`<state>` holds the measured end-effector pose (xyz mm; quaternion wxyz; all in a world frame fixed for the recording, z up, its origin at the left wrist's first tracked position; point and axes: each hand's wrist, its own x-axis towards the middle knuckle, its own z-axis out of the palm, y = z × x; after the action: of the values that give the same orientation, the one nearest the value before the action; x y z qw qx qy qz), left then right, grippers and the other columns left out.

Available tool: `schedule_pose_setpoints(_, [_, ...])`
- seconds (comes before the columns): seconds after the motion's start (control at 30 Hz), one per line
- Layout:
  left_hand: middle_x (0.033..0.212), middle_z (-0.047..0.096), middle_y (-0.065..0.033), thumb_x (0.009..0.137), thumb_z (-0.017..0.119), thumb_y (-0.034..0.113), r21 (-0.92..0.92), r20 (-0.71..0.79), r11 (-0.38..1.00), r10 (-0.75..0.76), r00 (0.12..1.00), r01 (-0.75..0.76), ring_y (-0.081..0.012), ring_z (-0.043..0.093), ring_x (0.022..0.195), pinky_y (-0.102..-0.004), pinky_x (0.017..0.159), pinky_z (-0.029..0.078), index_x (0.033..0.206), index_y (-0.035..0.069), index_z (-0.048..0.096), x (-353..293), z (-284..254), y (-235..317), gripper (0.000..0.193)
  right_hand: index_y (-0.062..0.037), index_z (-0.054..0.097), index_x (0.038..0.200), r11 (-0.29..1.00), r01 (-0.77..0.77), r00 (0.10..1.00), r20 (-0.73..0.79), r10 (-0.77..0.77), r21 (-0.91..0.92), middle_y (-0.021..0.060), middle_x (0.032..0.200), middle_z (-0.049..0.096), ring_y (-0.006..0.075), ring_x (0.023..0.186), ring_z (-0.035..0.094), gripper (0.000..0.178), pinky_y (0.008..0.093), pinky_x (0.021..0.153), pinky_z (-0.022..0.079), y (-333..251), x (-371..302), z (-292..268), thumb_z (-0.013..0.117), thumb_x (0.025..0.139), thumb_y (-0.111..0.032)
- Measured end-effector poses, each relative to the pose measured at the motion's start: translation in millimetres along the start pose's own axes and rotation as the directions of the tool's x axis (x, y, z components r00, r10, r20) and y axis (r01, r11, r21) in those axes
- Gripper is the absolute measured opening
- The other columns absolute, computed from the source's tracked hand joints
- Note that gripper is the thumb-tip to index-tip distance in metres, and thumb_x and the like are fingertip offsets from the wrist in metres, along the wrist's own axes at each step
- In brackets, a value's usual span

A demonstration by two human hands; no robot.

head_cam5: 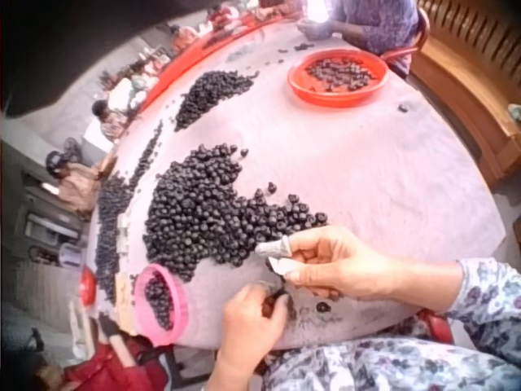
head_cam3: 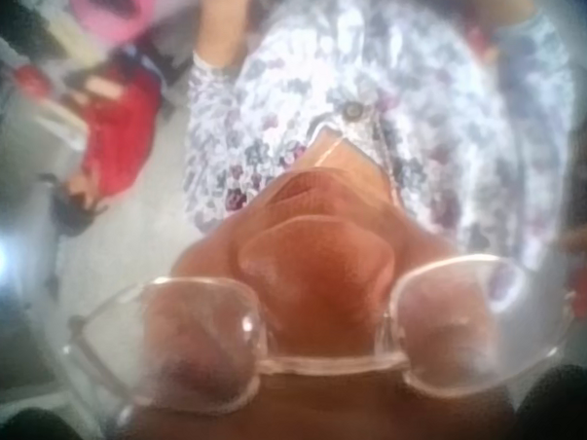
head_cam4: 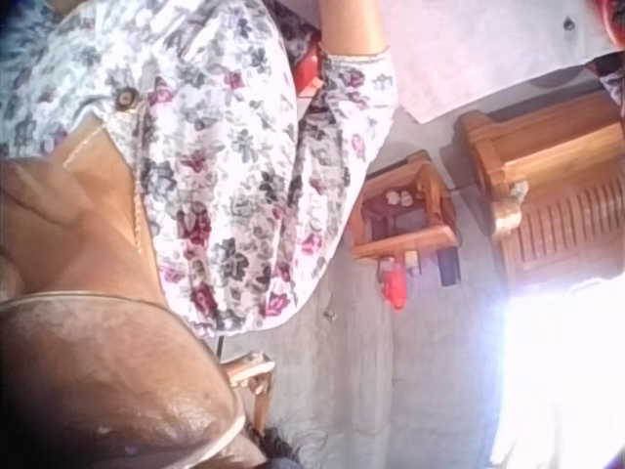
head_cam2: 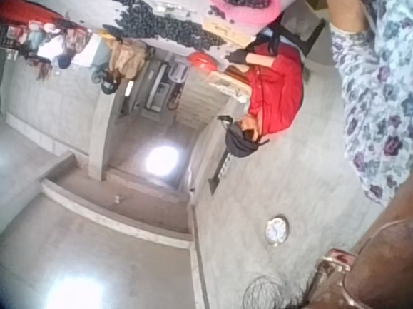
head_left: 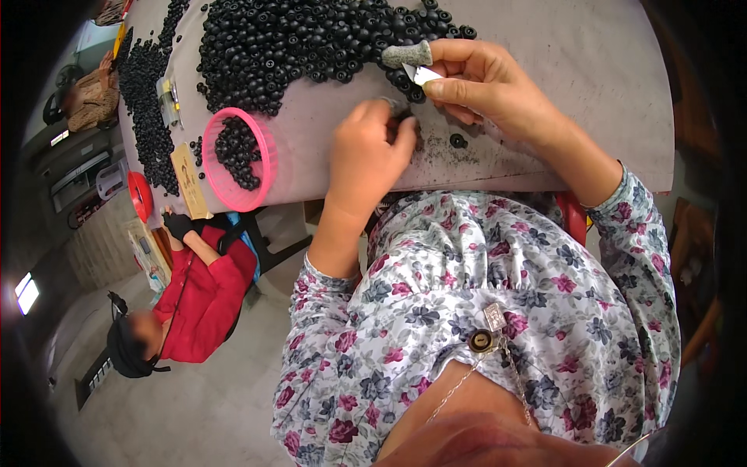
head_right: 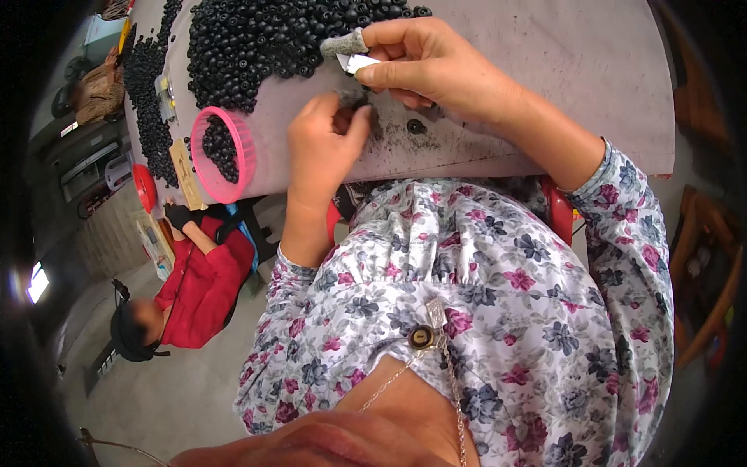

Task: Sort small black beads/objects from a pile on the table into a pink container.

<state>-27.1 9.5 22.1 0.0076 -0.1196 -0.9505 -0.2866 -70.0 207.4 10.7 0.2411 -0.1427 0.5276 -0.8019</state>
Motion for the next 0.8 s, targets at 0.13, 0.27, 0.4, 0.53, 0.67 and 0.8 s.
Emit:
schedule_pose_setpoints(0.13, [0.077, 0.067, -0.0096, 0.085, 0.066, 0.007, -0.299, -0.015, 0.923, -0.260, 0.966, 0.243, -0.0177, 0.065, 0.064, -0.0310, 0.057, 0.050, 0.084, -0.001, 0.061, -6, 0, -18, 0.010, 0.0003, 0.060, 0.123, 0.999, -0.032, 0.999, 0.021, 0.033, -0.026, -0.0037, 0.074, 0.057, -0.0006, 0.051, 0.042, 0.033, 0.0160, 0.045, 0.031, 3, -1, -2, 0.061, 0.093, -0.014])
schedule_pose_setpoints(0.27, [0.081, 0.068, -0.0052, 0.091, 0.061, 0.005, -0.633, 0.094, 0.700, -0.355, 0.930, 0.331, -0.0076, 0.063, 0.070, -0.0232, 0.058, 0.049, 0.094, -0.001, 0.062, -13, -4, -22, 0.007, 0.0003, 0.058, 0.127, 0.997, -0.023, 0.995, 0.097, 0.030, -0.070, -0.0031, 0.078, 0.059, -0.0005, 0.057, 0.046, 0.037, 0.0165, 0.048, 0.035, -1, -3, -1, 0.062, 0.092, -0.012])
schedule_pose_setpoints(0.4, [0.083, 0.069, -0.0072, 0.091, 0.061, 0.010, -0.913, 0.239, 0.252, -0.307, 0.921, 0.321, -0.0114, 0.062, 0.067, -0.0239, 0.060, 0.051, 0.099, 0.000, 0.063, -12, -4, -19, 0.012, 0.0035, 0.055, 0.128, 0.990, -0.057, 0.979, 0.187, 0.081, -0.131, -0.0014, 0.083, 0.059, 0.0039, 0.074, 0.053, 0.041, 0.0209, 0.065, 0.044, -14, -8, 11, 0.066, 0.090, -0.007])
schedule_pose_setpoints(0.53, [0.086, 0.068, -0.0086, 0.093, 0.060, 0.017, -0.932, 0.363, -0.092, -0.242, 0.900, 0.351, -0.0142, 0.061, 0.066, -0.0275, 0.062, 0.052, 0.104, 0.002, 0.064, -13, 1, -17, 0.019, 0.0045, 0.049, 0.134, 0.990, -0.021, 0.962, 0.266, 0.058, -0.141, 0.0003, 0.084, 0.059, 0.0067, 0.079, 0.053, 0.050, 0.0247, 0.075, 0.046, -6, -10, 11, 0.067, 0.089, -0.006])
schedule_pose_setpoints(0.67, [0.089, 0.066, -0.0083, 0.094, 0.059, 0.021, -0.808, 0.505, -0.455, -0.204, 0.839, 0.375, -0.0168, 0.062, 0.077, -0.0320, 0.072, 0.054, 0.107, 0.004, 0.062, -13, 7, -22, 0.022, 0.0059, 0.047, 0.136, 0.990, 0.013, 0.964, 0.263, 0.025, -0.139, 0.0000, 0.080, 0.056, 0.0067, 0.078, 0.052, 0.053, 0.0257, 0.078, 0.046, -2, -10, 11, 0.068, 0.088, -0.006])
schedule_pose_setpoints(0.8, [0.095, 0.064, -0.0074, 0.095, 0.057, 0.022, -0.714, 0.514, -0.586, -0.067, 0.855, 0.383, -0.0201, 0.063, 0.093, -0.0372, 0.083, 0.055, 0.111, 0.005, 0.060, -16, 11, -22, 0.024, 0.0056, 0.047, 0.136, 0.992, 0.018, 0.969, 0.248, 0.015, -0.127, 0.0004, 0.079, 0.056, 0.0074, 0.078, 0.052, 0.053, 0.0269, 0.081, 0.047, -2, -9, 13, 0.068, 0.088, -0.007])
